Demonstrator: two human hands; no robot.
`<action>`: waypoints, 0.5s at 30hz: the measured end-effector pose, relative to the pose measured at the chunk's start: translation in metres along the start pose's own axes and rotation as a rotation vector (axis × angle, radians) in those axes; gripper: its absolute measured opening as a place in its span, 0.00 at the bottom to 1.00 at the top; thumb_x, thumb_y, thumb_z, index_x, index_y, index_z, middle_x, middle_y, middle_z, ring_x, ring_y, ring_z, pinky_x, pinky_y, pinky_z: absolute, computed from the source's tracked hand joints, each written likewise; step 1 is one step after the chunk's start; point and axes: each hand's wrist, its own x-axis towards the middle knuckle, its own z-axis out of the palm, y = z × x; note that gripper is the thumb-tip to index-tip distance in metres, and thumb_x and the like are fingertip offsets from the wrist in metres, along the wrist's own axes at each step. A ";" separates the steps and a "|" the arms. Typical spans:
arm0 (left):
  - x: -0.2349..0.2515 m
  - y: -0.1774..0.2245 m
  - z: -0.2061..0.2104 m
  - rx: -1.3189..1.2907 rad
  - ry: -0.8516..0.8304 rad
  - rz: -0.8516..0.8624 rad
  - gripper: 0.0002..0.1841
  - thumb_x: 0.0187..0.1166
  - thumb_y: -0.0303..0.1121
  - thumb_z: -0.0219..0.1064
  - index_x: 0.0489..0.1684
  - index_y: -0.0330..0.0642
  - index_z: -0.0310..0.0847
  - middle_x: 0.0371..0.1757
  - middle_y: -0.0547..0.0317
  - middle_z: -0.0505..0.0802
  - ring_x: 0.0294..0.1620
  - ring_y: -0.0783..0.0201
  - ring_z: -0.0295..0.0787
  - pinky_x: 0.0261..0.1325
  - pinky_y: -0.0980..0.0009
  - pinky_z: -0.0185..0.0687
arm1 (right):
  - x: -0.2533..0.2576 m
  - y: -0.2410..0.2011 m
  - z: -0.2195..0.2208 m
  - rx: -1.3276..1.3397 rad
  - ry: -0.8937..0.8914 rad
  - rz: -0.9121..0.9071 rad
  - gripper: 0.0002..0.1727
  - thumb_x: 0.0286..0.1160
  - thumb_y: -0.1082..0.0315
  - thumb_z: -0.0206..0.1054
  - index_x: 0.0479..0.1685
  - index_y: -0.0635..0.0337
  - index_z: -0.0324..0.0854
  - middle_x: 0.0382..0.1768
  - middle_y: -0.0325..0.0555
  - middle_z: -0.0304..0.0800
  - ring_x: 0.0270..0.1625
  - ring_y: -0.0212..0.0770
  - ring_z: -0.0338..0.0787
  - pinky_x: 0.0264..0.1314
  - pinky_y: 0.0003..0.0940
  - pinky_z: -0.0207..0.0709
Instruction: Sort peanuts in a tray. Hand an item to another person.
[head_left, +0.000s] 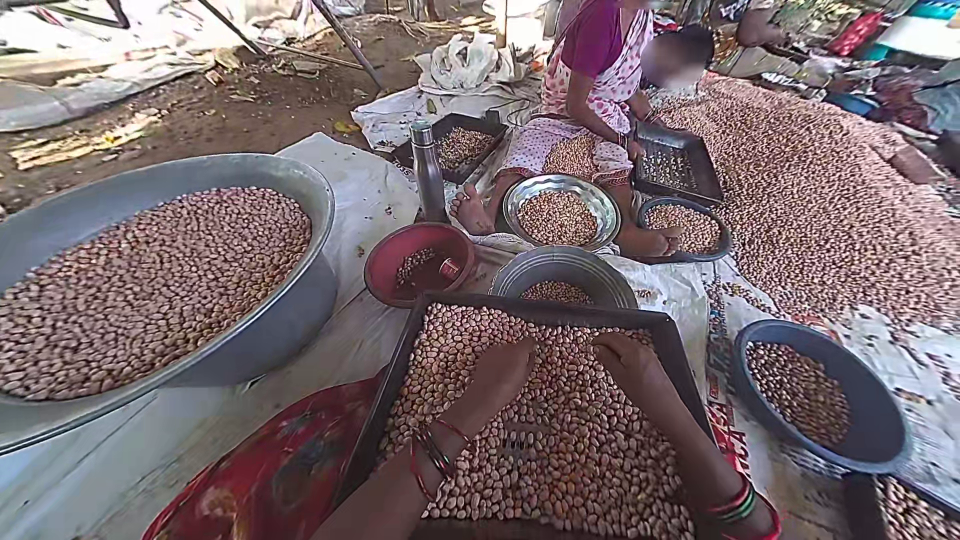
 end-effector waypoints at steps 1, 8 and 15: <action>0.005 0.003 0.001 0.033 -0.006 0.002 0.23 0.96 0.40 0.45 0.84 0.43 0.69 0.62 0.34 0.90 0.66 0.33 0.87 0.67 0.37 0.76 | -0.001 0.002 -0.001 0.011 0.035 -0.008 0.15 0.88 0.72 0.57 0.58 0.72 0.87 0.53 0.64 0.93 0.57 0.57 0.92 0.64 0.53 0.80; 0.018 0.004 0.001 -0.249 0.064 -0.038 0.20 0.95 0.38 0.48 0.67 0.33 0.78 0.51 0.37 0.90 0.54 0.43 0.89 0.60 0.47 0.80 | 0.000 0.010 -0.014 0.092 -0.013 0.056 0.16 0.90 0.70 0.56 0.59 0.70 0.86 0.51 0.60 0.92 0.51 0.49 0.90 0.60 0.45 0.79; -0.005 0.014 0.026 -0.710 -0.065 0.214 0.15 0.92 0.36 0.54 0.52 0.33 0.82 0.34 0.57 0.83 0.30 0.68 0.75 0.37 0.69 0.73 | -0.001 0.000 -0.014 0.006 -0.235 0.033 0.17 0.91 0.68 0.55 0.63 0.69 0.85 0.54 0.61 0.92 0.57 0.55 0.91 0.64 0.54 0.77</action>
